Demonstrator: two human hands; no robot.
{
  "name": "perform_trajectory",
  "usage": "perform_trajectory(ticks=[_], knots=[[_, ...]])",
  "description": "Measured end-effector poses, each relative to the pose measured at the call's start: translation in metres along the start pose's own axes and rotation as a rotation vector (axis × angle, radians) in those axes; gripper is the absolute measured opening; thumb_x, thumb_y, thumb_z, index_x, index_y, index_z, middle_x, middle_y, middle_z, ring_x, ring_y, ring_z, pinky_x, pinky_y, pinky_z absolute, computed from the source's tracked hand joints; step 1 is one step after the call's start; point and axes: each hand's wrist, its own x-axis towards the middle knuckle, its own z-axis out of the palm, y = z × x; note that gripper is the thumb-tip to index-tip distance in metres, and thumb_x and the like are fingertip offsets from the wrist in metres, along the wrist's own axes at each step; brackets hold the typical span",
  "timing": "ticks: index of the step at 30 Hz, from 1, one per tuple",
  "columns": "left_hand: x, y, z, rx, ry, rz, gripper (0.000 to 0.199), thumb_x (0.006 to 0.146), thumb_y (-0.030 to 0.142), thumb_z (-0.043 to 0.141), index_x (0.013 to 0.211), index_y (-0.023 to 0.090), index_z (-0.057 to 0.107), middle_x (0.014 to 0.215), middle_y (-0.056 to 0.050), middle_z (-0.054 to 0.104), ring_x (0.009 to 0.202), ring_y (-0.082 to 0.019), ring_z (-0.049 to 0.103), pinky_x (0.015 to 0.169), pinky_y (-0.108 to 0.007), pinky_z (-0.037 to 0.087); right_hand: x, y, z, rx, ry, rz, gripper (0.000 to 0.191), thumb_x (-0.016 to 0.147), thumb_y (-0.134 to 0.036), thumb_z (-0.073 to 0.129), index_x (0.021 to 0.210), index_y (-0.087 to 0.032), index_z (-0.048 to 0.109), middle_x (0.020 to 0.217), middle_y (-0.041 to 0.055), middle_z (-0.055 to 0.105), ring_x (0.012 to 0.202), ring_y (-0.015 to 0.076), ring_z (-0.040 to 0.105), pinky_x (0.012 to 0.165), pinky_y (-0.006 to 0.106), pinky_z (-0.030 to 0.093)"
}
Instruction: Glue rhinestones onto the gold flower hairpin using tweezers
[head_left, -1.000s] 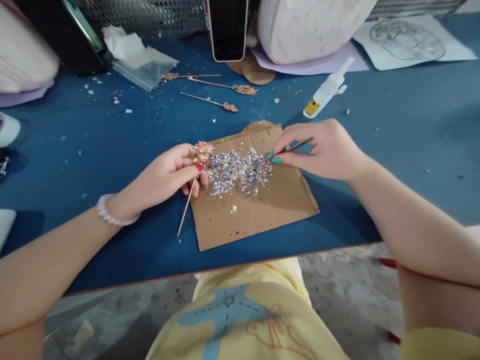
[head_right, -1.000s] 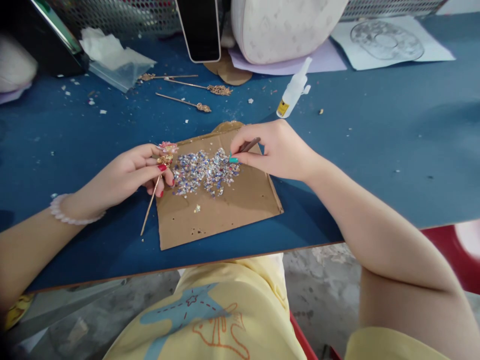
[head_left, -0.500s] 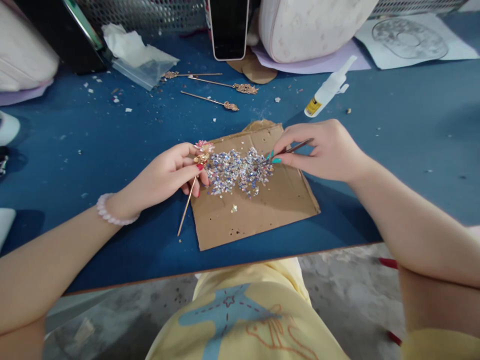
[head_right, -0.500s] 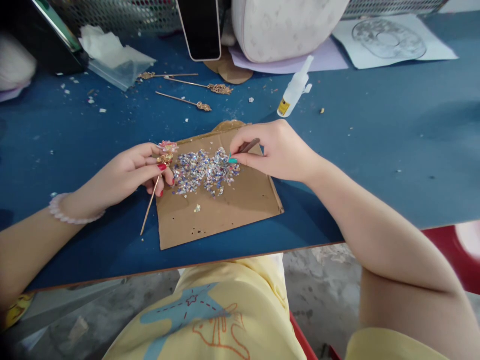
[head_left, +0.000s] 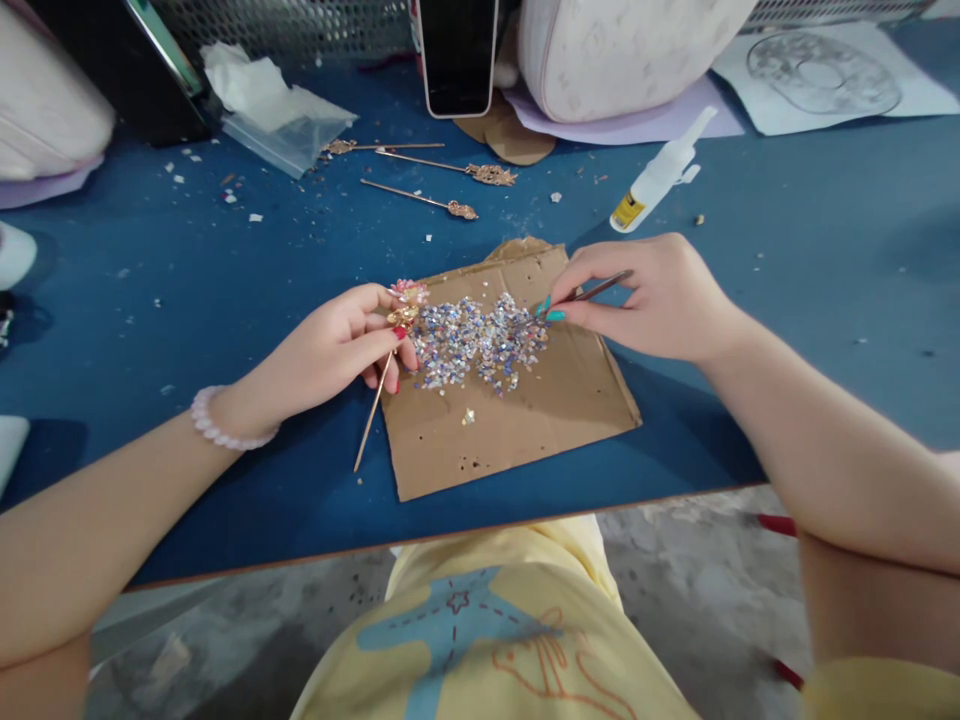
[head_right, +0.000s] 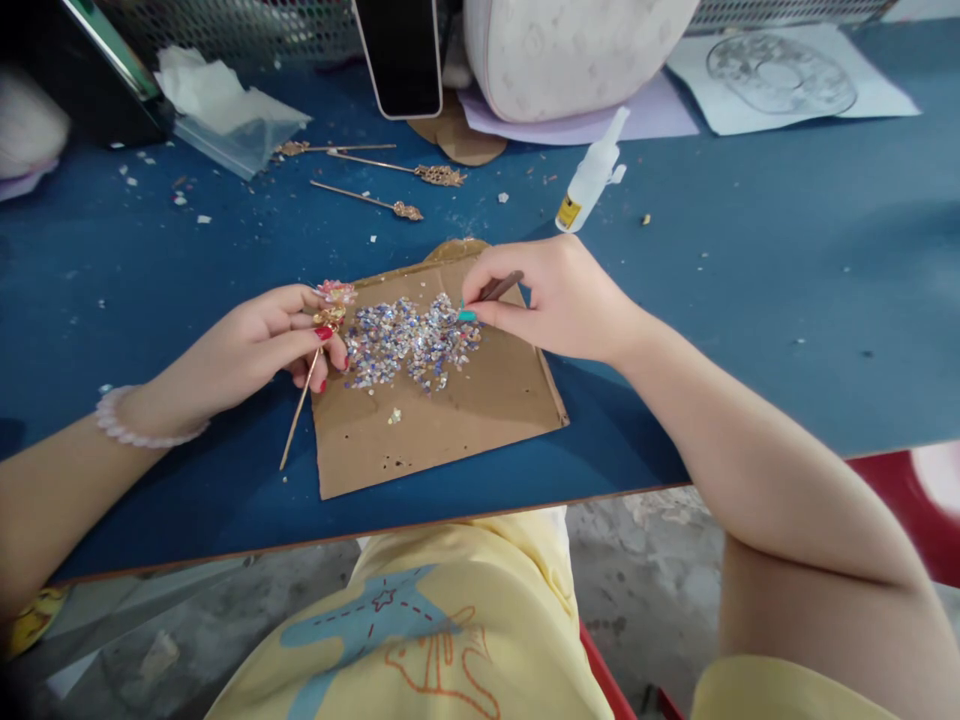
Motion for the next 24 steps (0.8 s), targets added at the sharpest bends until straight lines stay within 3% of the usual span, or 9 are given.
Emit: perform_trajectory(ticks=[3,11,24], knots=[[0.0000,-0.0001,0.0001,0.007,0.000,0.002,0.016,0.090,0.030,0.056,0.102,0.020,0.053,0.079,-0.004,0.073,0.052,-0.014,0.066,0.049,-0.025,0.046,-0.0002,-0.0003,0.0004,-0.001,-0.005,-0.002,0.013,0.090,-0.035,0.065,0.086,-0.025,0.071,0.091,0.0035,0.076,0.085,0.0206,0.072,0.082,0.037,0.058],[-0.0004,-0.0025,-0.0008,0.015,-0.015,0.009,0.016,0.091,0.030,0.056,0.103,0.020,0.053,0.080,-0.004,0.073,0.053,-0.013,0.066,0.050,-0.025,0.045,-0.0008,0.0016,0.0003,0.010,-0.009,-0.023,0.010,0.090,-0.032,0.067,0.086,-0.025,0.072,0.090,0.0028,0.075,0.086,0.0199,0.073,0.084,0.036,0.058],[0.0000,-0.0008,-0.0004,0.023,-0.008,0.000,0.015,0.089,0.029,0.055,0.101,0.020,0.053,0.079,-0.004,0.073,0.052,-0.014,0.065,0.049,-0.026,0.043,-0.0009,-0.0023,0.0023,-0.009,-0.002,0.007,0.012,0.090,-0.033,0.065,0.084,-0.025,0.072,0.088,0.0036,0.075,0.085,0.0209,0.073,0.079,0.037,0.058]])
